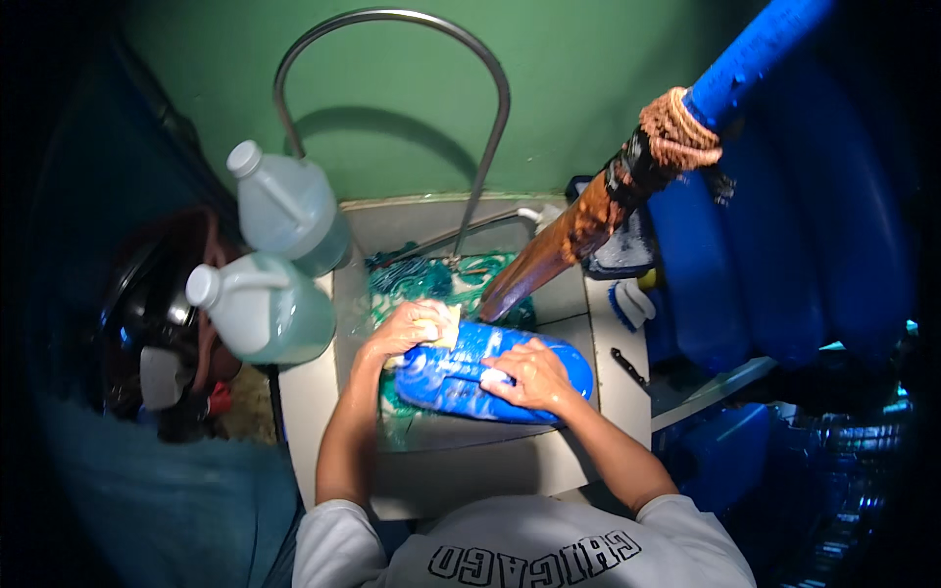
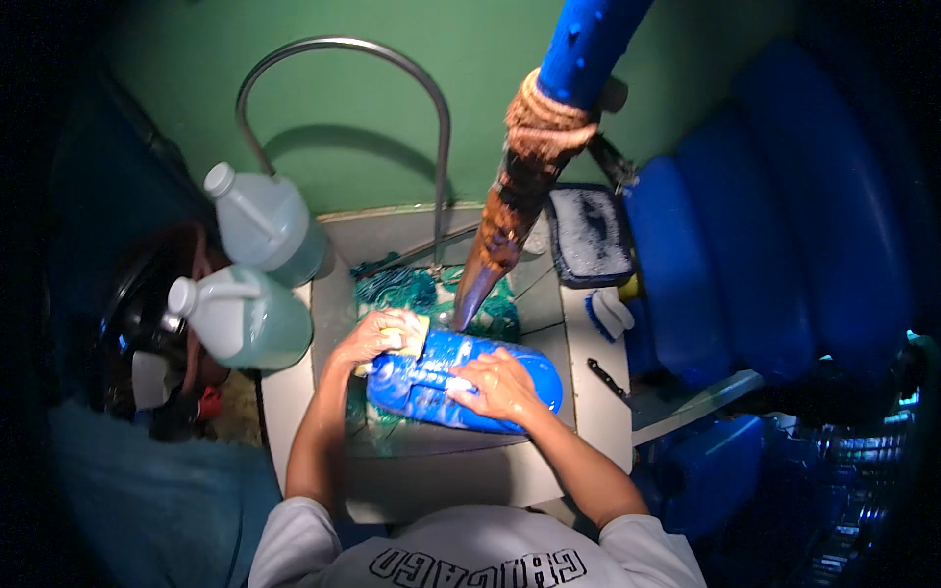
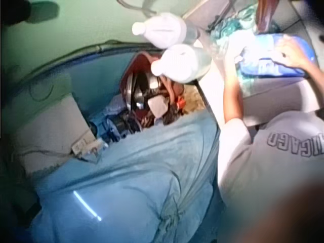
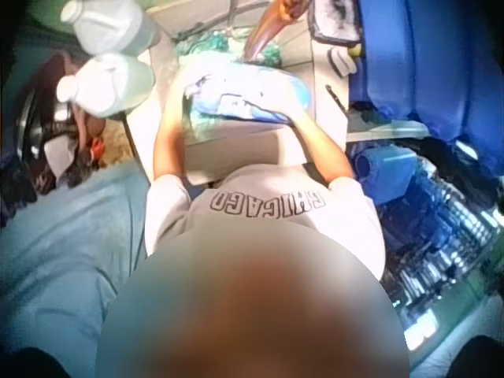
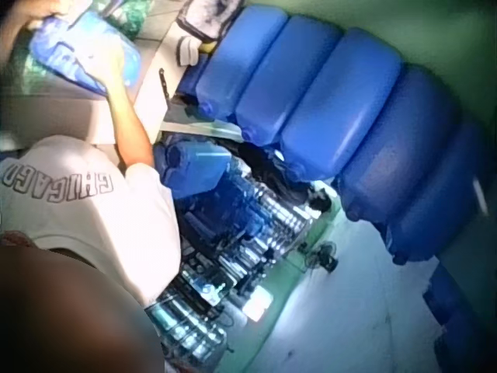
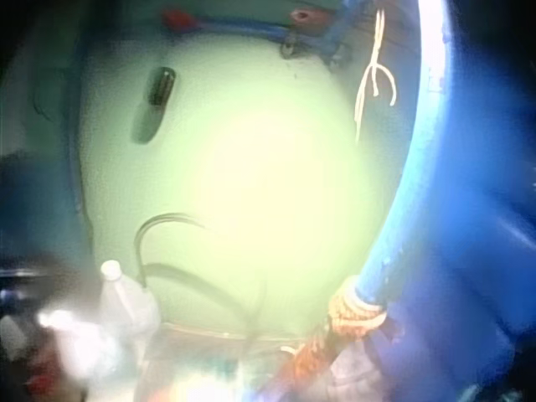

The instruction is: The person pours liquid from a white jug into a sink, then uses a yellow sponge to scrub a small dark container and a large blue water jug. They rinse the sponge under running water and continue scrubbing the blue jug's exterior before placing it on the counter.

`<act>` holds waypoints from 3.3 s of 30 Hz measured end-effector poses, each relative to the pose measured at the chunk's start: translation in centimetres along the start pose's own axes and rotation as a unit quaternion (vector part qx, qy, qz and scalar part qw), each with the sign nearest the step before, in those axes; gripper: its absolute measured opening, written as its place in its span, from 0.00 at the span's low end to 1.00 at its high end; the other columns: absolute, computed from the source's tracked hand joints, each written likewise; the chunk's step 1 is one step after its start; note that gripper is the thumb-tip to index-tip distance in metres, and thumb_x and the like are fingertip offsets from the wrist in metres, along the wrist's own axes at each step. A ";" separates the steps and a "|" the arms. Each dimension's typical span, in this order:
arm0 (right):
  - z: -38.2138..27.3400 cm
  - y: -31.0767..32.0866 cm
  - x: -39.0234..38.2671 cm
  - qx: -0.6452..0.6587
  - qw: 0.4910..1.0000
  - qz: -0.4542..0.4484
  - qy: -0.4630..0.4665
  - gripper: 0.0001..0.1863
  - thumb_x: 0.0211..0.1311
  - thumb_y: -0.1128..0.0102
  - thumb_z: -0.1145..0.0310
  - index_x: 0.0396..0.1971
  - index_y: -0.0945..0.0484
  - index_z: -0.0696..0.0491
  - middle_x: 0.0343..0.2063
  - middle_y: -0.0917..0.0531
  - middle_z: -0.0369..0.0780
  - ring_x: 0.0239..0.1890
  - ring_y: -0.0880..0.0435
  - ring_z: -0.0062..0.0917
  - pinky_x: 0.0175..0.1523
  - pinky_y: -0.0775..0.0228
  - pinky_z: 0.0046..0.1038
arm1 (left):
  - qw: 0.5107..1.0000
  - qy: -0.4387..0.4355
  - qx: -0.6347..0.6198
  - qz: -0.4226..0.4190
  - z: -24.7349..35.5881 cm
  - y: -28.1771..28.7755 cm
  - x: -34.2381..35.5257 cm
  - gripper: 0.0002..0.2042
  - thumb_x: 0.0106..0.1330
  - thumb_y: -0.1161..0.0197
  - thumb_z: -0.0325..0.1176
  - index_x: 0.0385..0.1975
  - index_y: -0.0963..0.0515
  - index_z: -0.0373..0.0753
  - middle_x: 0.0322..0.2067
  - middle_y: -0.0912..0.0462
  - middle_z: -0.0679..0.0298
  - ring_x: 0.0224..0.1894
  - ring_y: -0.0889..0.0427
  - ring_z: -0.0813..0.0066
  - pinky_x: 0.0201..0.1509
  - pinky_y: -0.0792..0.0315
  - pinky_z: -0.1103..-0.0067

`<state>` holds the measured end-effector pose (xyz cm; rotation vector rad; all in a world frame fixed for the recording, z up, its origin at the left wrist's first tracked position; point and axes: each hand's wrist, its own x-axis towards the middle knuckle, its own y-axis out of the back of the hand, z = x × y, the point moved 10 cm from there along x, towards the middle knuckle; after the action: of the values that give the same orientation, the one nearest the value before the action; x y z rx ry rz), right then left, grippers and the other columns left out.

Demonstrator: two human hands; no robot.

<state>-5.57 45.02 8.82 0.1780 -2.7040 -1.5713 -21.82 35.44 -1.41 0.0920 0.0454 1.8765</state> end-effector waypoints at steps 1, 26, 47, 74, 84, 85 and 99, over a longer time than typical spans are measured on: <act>-0.4 0.7 0.0 -0.017 0.999 0.041 0.021 0.20 0.58 0.33 0.48 0.42 0.12 0.47 0.31 0.13 0.35 0.35 0.18 0.28 0.44 0.35 0.33 | 0.998 -0.007 -0.026 -0.049 -0.6 -0.2 1.4 0.11 0.59 0.35 0.32 0.37 0.15 0.31 0.40 0.15 0.58 0.49 0.19 0.64 0.55 0.27 0.71; -0.8 8.3 -6.9 0.151 0.950 0.268 -0.059 0.18 0.58 0.36 0.65 0.47 0.17 0.54 0.63 0.31 0.52 0.63 0.29 0.51 0.68 0.37 0.44 | 0.941 -0.059 0.163 0.292 16.6 -11.8 -3.5 0.18 0.74 0.49 0.41 0.48 0.21 0.32 0.48 0.19 0.47 0.54 0.22 0.49 0.62 0.33 0.63; -2.3 4.1 -4.4 -0.071 0.975 0.134 0.162 0.12 0.57 0.41 0.58 0.26 0.15 0.50 0.32 0.18 0.43 0.39 0.19 0.44 0.48 0.26 0.42 | 0.839 0.132 0.524 -0.058 11.6 -12.8 -1.6 0.23 0.53 0.31 0.57 0.29 0.15 0.39 0.24 0.15 0.50 0.29 0.14 0.53 0.34 0.21 0.61; 15.0 -3.1 4.3 0.249 0.911 -0.209 -0.253 0.28 0.64 0.44 0.53 0.58 0.22 0.56 0.55 0.19 0.50 0.55 0.20 0.37 0.61 0.31 0.37 | 0.822 -0.035 0.508 0.255 22.9 -14.0 -18.2 0.07 0.45 0.28 0.34 0.18 0.22 0.45 0.17 0.23 0.65 0.24 0.21 0.65 0.29 0.34 0.70; 22.6 -4.2 0.5 0.355 0.838 -0.077 -0.407 0.18 0.63 0.38 0.57 0.37 0.15 0.59 0.34 0.14 0.45 0.30 0.14 0.27 0.29 0.24 0.30 | 0.820 -0.029 0.445 0.357 27.2 -6.3 -22.9 0.09 0.38 0.31 0.29 0.15 0.27 0.39 0.15 0.27 0.59 0.18 0.24 0.59 0.27 0.33 0.72; 21.8 -3.3 0.2 0.450 0.808 -0.019 -0.379 0.17 0.64 0.39 0.58 0.39 0.15 0.58 0.33 0.14 0.43 0.28 0.15 0.25 0.27 0.24 0.29 | 0.835 -0.027 0.418 0.358 27.1 -5.5 -23.4 0.09 0.38 0.31 0.29 0.15 0.27 0.38 0.14 0.28 0.59 0.18 0.25 0.60 0.26 0.33 0.73; -3.9 9.0 -5.6 0.516 0.815 0.262 0.039 0.15 0.64 0.50 0.74 0.47 0.20 0.60 0.44 0.15 0.42 0.42 0.16 0.25 0.52 0.23 0.34 | 0.880 0.074 0.329 0.333 22.1 -4.7 -19.4 0.12 0.43 0.28 0.33 0.19 0.25 0.35 0.17 0.24 0.54 0.20 0.23 0.62 0.28 0.29 0.70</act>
<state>-0.57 46.65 18.85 -0.4561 -2.8227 0.1159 -9.64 18.02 19.45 0.4824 0.8593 2.4757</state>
